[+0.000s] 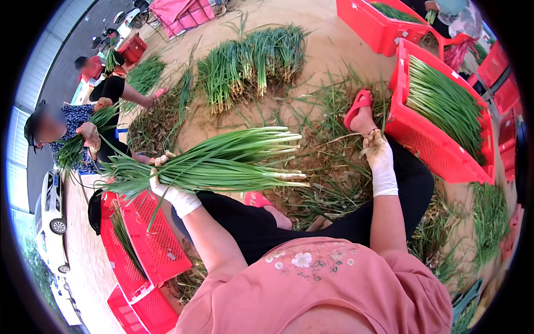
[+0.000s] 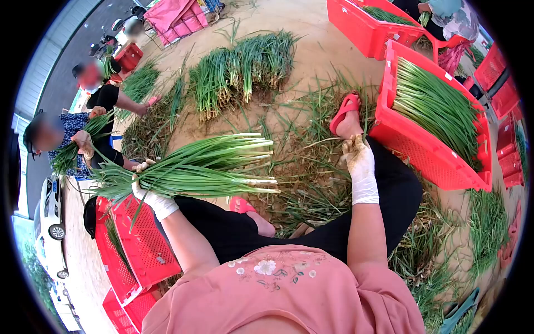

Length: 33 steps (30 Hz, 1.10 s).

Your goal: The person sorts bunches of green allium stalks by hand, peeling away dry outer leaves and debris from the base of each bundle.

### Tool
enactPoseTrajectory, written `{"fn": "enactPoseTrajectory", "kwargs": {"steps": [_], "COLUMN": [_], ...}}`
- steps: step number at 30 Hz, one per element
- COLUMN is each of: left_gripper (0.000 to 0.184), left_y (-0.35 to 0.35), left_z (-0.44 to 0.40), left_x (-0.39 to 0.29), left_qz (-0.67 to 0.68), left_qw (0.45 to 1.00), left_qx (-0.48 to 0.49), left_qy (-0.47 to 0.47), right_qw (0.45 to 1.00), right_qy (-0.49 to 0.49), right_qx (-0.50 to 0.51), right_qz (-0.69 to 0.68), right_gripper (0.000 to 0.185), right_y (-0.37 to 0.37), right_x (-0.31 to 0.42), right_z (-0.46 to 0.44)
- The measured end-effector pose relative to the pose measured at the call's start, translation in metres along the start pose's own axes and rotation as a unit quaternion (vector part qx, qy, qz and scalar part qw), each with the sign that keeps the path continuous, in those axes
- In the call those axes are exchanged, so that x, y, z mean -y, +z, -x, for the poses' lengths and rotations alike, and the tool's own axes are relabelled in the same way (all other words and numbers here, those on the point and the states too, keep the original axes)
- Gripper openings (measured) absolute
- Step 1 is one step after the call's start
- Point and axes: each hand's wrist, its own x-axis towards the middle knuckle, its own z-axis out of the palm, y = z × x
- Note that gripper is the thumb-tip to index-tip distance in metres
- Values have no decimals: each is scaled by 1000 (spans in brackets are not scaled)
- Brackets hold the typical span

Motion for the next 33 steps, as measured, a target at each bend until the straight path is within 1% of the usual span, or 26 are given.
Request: {"fn": "enactPoseTrajectory", "kwargs": {"steps": [1, 2, 3, 4, 5, 6, 7, 8, 9, 11, 12, 13, 15, 16, 18, 19, 21, 22, 23, 25, 26, 27, 29, 31, 32, 33], "left_gripper": [19, 18, 18, 17, 17, 17, 16, 15, 15, 12, 11, 11, 11, 11, 11, 11, 11, 11, 11, 11, 11, 11, 11, 11, 11, 11], "left_y": [-7, -17, -22, -19, -16, -2, 19, 30, 24, 8, 15, 16, 17, 17, 19, 20, 26, 29, 32, 34, 34, 33, 36, 42, 45, 46], "left_z": [-2, -6, -6, -5, -2, 3, 10, 14, 11, 4, 7, 8, 8, 9, 11, 12, 14, 14, 14, 14, 14, 13, 15, 16, 18, 19], "left_x": [-2, -5, -6, -5, -4, -1, 4, 6, 6, 6, 10, 12, 14, 15, 16, 17, 21, 23, 25, 27, 26, 26, 28, 31, 34, 35], "left_qz": [7, 9, 18, 23, 26, 25, 11, -3, -3, 56, 38, 40, 21, 1, 10, 19, 10, 3, -3, -6, 2, 11, 14, 15, 14, 14], "left_qw": [1000, 1000, 999, 1000, 999, 1000, 999, 998, 998, 996, 997, 997, 999, 999, 998, 997, 997, 997, 996, 997, 998, 998, 998, 998, 997, 996], "left_qx": [-3, 24, 32, 11, -10, -8, -32, -57, -56, -55, -65, -65, -35, -50, -60, -68, -69, -76, -83, -75, -62, -50, -54, -57, -69, -81], "left_qy": [-2, -7, -20, -18, -18, -18, -13, -9, -11, -40, -24, -24, -24, -15, -20, -28, -23, -20, -17, -16, -25, -33, -36, -38, -40, -44], "right_qw": [987, 958, 925, 857, 844, 830, 874, 875, 863, 831, 817, 823, 841, 841, 851, 851, 876, 893, 893, 913, 912, 923, 938, 941, 953, 964], "right_qy": [-23, -70, -90, -127, -107, -90, -19, 38, 95, 198, 186, 196, 197, 197, 218, 220, 175, 205, 203, 250, 267, 294, 269, 239, 210, 168], "right_qx": [-90, -99, -35, -23, 21, 66, 142, 238, 330, 418, 417, 412, 374, 375, 327, 327, 314, 282, 281, 246, 225, 204, 196, 181, 165, 124], "right_qz": [133, 258, 368, 499, 524, 547, 464, 420, 371, 309, 352, 338, 336, 337, 348, 348, 321, 286, 285, 210, 214, 144, 96, 159, 144, 167], "right_gripper": [7, 8, 22, 30, 37, 44, 50, 51, 52, 53, 49, 46, 42, 42, 37, 37, 34, 32, 32, 29, 30, 30, 30, 28, 28, 23], "right_y": [10, 1, -18, 0, 20, 40, 51, 77, 102, 122, 134, 135, 133, 132, 129, 127, 124, 120, 118, 115, 111, 116, 90, 92, 92, 85], "right_x": [7, 0, -8, -11, -20, -28, -36, -32, -27, -41, -44, -56, -66, -68, -71, -73, -76, -80, -81, -83, -87, -80, -105, -96, -92, -95], "right_z": [7, 0, -13, 0, 13, 25, 30, 45, 58, 67, 75, 76, 75, 76, 79, 81, 85, 85, 85, 88, 87, 92, 73, 74, 77, 72]}}
